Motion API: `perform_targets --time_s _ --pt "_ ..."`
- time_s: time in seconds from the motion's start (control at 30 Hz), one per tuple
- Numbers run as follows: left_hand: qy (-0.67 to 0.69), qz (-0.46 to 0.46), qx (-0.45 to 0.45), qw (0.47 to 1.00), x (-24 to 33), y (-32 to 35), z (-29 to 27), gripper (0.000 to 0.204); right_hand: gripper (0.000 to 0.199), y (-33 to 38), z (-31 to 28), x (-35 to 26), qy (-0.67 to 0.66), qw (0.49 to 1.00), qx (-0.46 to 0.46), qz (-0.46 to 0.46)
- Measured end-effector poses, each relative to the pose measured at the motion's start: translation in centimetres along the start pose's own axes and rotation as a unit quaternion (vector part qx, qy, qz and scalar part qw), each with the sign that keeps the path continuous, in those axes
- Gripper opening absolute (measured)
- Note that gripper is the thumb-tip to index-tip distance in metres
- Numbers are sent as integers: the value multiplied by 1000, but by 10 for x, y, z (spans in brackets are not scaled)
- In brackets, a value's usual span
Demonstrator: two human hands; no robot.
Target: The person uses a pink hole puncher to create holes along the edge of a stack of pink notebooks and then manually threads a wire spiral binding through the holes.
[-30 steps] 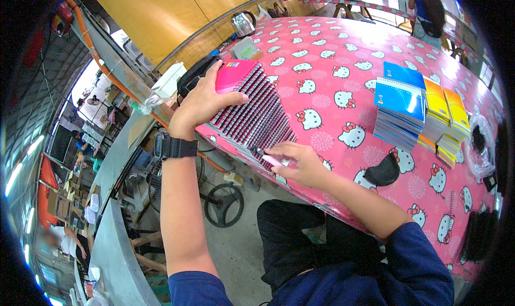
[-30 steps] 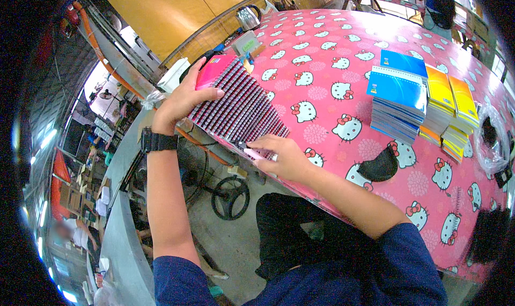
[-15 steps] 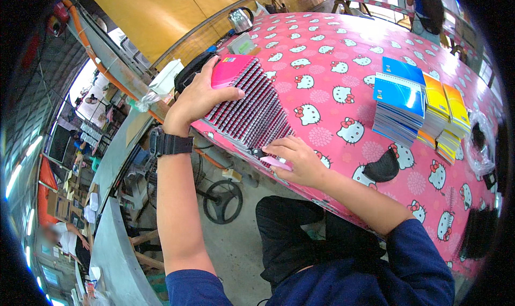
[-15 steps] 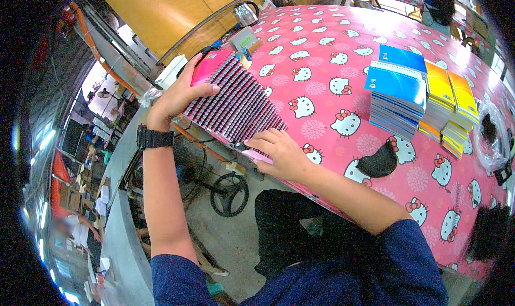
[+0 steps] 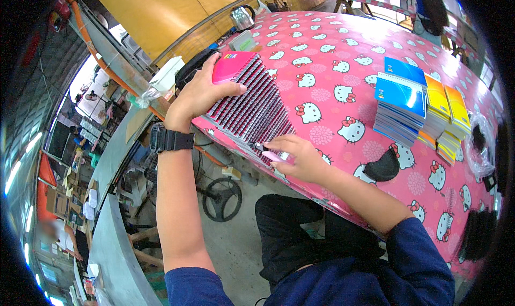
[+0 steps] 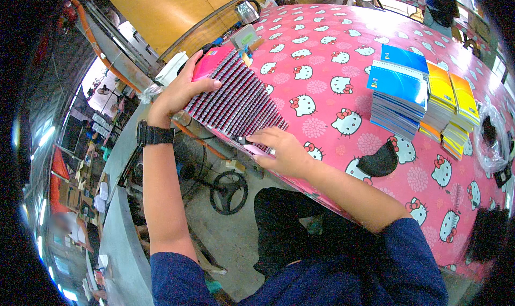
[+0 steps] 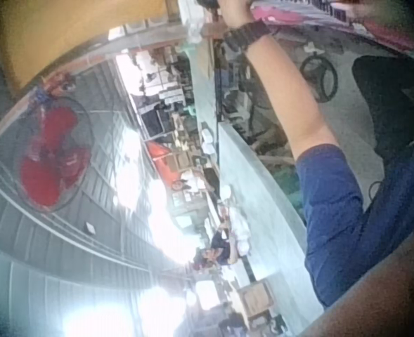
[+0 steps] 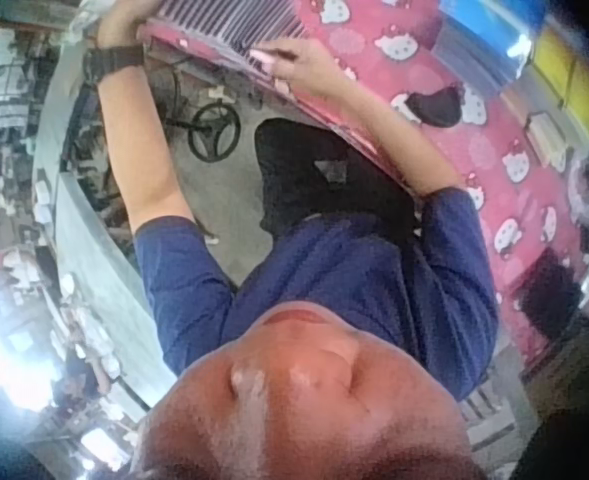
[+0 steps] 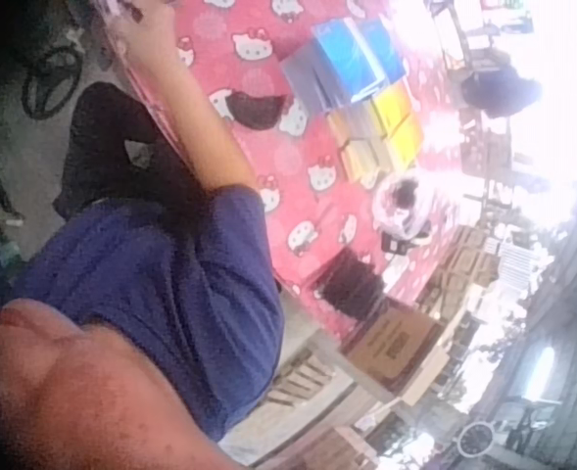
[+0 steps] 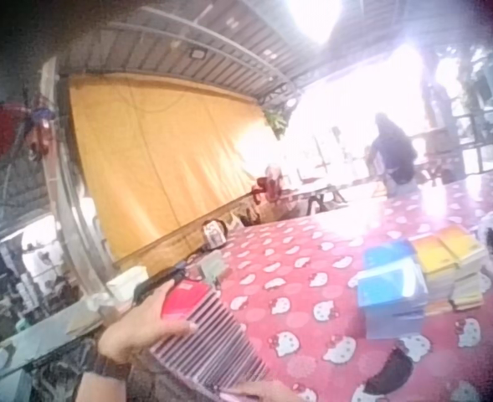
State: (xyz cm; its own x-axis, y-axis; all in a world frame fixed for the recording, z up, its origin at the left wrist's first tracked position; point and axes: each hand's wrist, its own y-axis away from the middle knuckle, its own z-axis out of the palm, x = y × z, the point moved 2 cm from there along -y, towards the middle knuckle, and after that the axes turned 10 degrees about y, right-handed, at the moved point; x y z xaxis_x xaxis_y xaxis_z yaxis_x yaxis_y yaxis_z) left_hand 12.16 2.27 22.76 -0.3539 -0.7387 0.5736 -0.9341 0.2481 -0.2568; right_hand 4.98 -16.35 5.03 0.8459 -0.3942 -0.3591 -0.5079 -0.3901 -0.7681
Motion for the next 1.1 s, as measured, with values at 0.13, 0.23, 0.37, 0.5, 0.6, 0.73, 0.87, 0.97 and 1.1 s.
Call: perform_targets --time_s 0.13,0.23,0.37,0.5,0.6,0.73,0.87,0.97,1.1 --pt "-9 -7 -3 1000 2 2 0 110 34 4 12 7 -642 643 -208 362" --pt "4 -12 -9 1000 0 1 0 111 39 0 -1 -7 -119 981 -69 140" --pt "-7 -7 -2 1000 -2 1 -2 111 41 0 -5 -11 80 997 -4 10" --pt "-2 -13 -6 1000 1 0 1 111 33 4 7 16 -309 919 -128 209" --pt "-4 -9 -3 1000 0 1 1 110 27 6 14 17 -609 658 -231 378" --pt "4 -21 -7 1000 0 0 0 110 41 5 0 7 -202 952 -114 202" --pt "17 -9 -7 1000 -3 0 1 110 51 7 -2 2 11 997 -49 66" --pt "16 -11 -6 1000 -2 1 0 110 51 6 0 0 44 996 -48 53" --pt "6 -11 -2 1000 1 1 1 110 52 8 0 1 46 998 -2 31"
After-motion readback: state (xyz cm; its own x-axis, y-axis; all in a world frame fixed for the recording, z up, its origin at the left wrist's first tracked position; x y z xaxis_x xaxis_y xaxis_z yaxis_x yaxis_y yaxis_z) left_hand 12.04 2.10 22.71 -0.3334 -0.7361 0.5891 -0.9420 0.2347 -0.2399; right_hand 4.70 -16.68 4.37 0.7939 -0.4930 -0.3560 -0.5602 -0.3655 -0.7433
